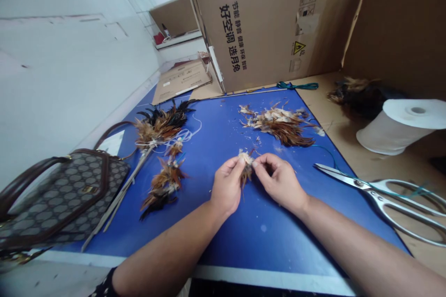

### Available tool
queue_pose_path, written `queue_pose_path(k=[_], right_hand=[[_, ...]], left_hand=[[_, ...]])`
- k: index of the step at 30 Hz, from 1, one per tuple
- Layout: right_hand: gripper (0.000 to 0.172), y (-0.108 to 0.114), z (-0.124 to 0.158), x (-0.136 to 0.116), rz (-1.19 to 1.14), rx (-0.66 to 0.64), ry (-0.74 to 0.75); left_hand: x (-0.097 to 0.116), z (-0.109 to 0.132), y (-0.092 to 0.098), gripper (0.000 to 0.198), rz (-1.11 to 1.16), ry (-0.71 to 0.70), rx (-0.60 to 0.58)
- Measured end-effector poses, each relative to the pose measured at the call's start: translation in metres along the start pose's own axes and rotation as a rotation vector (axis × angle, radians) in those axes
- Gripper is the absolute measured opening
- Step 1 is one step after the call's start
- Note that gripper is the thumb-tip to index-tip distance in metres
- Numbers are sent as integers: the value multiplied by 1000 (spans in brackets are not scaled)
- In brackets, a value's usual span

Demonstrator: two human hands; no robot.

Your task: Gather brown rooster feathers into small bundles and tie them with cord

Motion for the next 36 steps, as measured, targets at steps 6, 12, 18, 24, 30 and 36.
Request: queue_pose_path(k=[6,12,18,24,30,36], right_hand=[[29,-2,0,2,13,-26,-17],[25,-2,1,-1,50,-52,-10],[17,6,-1,-9,412,-87,262],[40,3,-2,4,815,-253,276],[31,7,-2,-4,886,-166,263],[43,32,1,-2,954,42,194]], left_hand=[[7,4,-7,26,-101,-31,-128],[15,7,-7,21,-411,-116,-203],[27,-6,14,32,-314,-174,81],[33,-23,31,37,-101,-185,311],[30,-16,21,40,-106,-159,249],[29,-14,15,41,-53,-142,201]])
Point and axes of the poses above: each hand's wrist, its own z-axis away from the middle knuckle, its own y-axis out of the back of the hand, x = y × z, the point moved 2 cm from there along -z, towards the middle knuckle, and after that the axes turned 13 degrees about -x, right-handed, at the moved point
